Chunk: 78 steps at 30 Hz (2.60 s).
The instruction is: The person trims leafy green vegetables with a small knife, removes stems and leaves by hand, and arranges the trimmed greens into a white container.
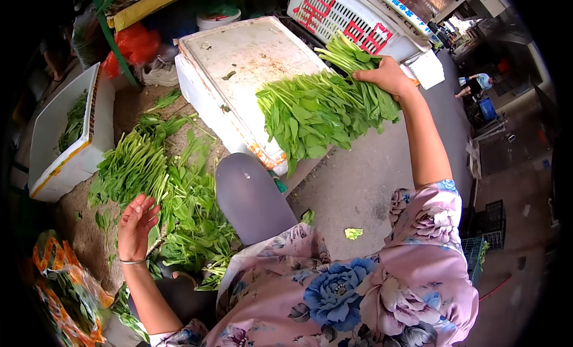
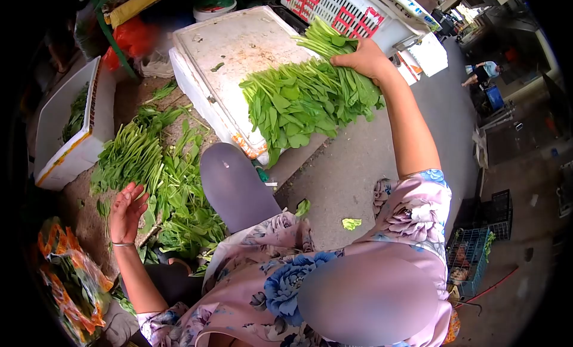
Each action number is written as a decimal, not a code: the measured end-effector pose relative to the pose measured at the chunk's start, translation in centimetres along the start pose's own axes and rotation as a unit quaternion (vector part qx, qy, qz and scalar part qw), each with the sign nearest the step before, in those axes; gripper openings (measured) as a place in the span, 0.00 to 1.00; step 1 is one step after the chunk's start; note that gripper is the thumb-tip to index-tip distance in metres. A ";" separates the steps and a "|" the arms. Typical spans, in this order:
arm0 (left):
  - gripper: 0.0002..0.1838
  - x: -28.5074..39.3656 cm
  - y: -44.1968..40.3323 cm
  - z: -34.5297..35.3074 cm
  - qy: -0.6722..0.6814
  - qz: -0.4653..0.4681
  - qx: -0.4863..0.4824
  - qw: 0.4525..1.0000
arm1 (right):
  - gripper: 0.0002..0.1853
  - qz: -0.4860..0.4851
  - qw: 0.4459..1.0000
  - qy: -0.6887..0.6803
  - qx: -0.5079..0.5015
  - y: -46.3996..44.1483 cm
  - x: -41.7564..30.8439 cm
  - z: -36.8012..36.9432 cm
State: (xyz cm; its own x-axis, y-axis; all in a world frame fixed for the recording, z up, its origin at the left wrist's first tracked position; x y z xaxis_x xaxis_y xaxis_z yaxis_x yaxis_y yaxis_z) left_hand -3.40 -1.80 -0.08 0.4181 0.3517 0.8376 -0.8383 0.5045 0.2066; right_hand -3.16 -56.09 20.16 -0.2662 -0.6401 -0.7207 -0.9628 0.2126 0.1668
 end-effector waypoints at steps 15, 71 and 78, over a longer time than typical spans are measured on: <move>0.18 -2.4 -4.3 -3.1 -0.039 -0.087 0.075 0.993 | 0.37 0.104 0.963 0.250 0.018 -10.8 18.1 5.2; 0.13 -0.7 -0.3 -10.5 -0.410 0.018 0.251 0.877 | 0.19 0.086 0.723 -0.551 -0.407 -1.1 -6.6 52.6; 0.18 -0.8 -1.2 -8.8 -0.518 -0.028 0.227 0.824 | 0.20 -0.006 0.702 -0.534 -0.472 -0.1 -10.6 49.2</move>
State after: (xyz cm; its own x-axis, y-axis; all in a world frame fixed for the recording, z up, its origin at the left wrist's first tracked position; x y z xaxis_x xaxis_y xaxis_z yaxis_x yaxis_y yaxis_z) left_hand 0.33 4.31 -5.47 0.1349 -0.6428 0.7541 -0.9704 0.0680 0.2316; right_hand 2.04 -13.02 -5.31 -0.5560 0.3879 -0.7352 -0.7013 -0.6936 0.1644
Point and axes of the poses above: each hand's wrist, its own y-axis away from the middle knuckle, its own z-axis out of the palm, x = y × z, the point moved 2 cm from there along -y, towards the middle knuckle, and after that the axes turned 13 degrees about -x, right-handed, at the moved point
